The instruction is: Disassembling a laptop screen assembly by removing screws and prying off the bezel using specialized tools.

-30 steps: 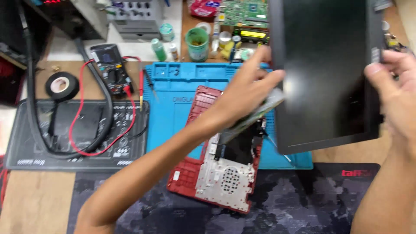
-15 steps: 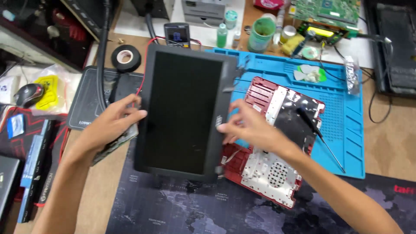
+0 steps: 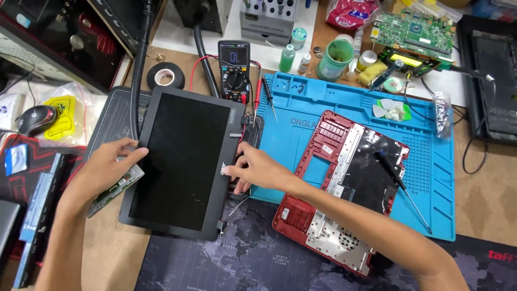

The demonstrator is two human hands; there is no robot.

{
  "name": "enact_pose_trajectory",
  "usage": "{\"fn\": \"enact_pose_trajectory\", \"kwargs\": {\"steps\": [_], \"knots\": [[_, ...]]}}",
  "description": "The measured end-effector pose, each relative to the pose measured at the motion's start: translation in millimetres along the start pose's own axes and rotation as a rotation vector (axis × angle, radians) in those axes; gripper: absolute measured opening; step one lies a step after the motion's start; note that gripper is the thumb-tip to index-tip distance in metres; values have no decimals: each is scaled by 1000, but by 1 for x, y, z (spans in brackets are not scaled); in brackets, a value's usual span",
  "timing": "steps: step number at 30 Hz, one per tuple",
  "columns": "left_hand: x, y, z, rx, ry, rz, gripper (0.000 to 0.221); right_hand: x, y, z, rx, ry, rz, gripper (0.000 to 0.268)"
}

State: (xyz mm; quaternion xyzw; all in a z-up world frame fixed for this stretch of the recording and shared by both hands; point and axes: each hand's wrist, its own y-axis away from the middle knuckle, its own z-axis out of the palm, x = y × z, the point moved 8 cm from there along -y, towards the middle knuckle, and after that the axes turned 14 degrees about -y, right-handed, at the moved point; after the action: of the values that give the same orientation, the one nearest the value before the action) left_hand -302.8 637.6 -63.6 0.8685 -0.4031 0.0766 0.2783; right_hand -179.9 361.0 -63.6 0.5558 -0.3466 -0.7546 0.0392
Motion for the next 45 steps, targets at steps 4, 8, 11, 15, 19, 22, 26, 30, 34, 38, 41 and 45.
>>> {"fn": "enact_pose_trajectory", "kwargs": {"steps": [4,8,11,15,19,22,26,30,34,38,41,45], "knots": [[36,25,-17,-43,-45,-120,55,10,-2,-10,-58,-206,3,50],[56,35,-37,202,-308,-62,43,3,24,-10,-66,-316,64,93],[89,47,-46,368,-262,55,35,-4,42,-15,-84,-256,0,84],[152,43,-11,281,261,329,25,-25,77,-19,-91,-5,-274,47],[219,39,56,220,454,553,33,-2,88,-29,-65,-111,-378,61],[269,52,91,47,654,540,34,13,100,-57,72,-129,-400,52],[307,61,127,-164,678,486,34,39,134,-114,290,-203,-381,34],[317,67,137,-194,415,507,54,85,172,-192,610,-17,-398,14],[319,62,145,-225,329,536,55,78,216,-210,687,-109,-435,17],[345,81,132,-211,88,665,50,92,234,-235,740,-149,-493,25],[351,77,142,-114,-56,732,51,85,241,-229,746,-151,-550,27],[356,70,151,-40,-124,767,54,83,234,-220,819,75,-533,22]]}}
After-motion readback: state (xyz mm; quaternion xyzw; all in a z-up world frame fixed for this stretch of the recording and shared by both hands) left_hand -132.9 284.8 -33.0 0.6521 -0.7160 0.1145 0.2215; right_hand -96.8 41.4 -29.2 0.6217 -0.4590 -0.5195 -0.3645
